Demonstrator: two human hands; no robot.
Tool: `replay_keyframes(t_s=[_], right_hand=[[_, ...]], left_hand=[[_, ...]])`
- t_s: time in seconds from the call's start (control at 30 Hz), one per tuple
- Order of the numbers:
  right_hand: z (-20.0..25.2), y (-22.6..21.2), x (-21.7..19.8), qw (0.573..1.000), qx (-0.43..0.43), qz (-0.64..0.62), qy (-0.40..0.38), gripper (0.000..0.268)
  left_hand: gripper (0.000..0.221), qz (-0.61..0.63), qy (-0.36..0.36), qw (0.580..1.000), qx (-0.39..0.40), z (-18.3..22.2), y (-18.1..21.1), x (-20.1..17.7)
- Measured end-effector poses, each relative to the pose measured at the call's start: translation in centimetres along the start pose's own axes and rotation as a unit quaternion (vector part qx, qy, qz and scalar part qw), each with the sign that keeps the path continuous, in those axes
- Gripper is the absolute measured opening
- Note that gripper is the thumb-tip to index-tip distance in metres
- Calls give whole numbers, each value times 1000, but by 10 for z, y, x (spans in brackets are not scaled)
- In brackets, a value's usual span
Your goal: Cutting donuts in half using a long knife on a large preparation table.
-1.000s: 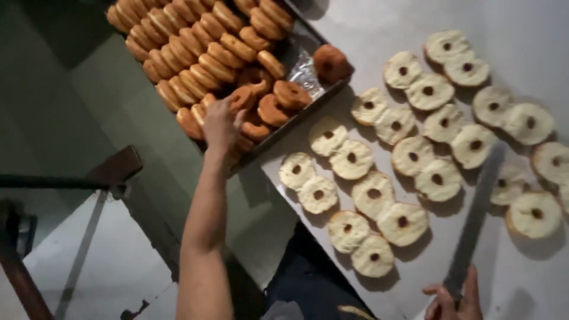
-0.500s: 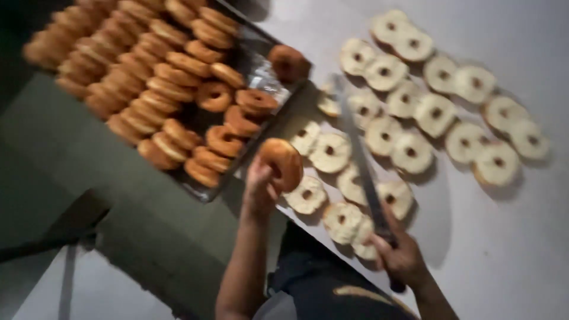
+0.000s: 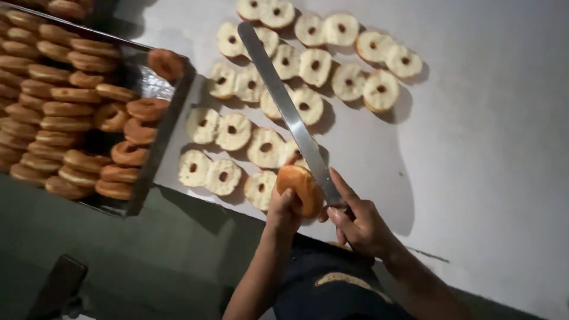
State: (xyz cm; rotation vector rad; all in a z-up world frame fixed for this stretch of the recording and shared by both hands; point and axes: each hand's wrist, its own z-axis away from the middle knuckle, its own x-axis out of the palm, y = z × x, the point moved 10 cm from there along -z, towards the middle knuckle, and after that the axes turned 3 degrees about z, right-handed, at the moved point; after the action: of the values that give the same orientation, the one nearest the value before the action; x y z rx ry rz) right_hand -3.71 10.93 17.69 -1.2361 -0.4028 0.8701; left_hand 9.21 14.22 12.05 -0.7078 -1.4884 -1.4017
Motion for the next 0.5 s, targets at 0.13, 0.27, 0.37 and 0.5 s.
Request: replay_keyframes(t_s=[0.13, 0.27, 0.37, 0.5], right_hand=[[21, 10, -21, 1000, -17, -2, -8, 76], [27, 17, -31, 1000, -14, 13, -7, 76], [36, 46, -30, 999, 19, 28, -8, 76], [73, 124, -21, 995, 53, 81, -38, 77]], left_hand=[[69, 15, -26, 1000, 6, 9, -32, 6], [61, 10, -25, 1000, 2, -1, -60, -15], [58, -26, 77, 996, 35, -14, -56, -49], [53, -3, 114, 990, 89, -41, -26, -70]])
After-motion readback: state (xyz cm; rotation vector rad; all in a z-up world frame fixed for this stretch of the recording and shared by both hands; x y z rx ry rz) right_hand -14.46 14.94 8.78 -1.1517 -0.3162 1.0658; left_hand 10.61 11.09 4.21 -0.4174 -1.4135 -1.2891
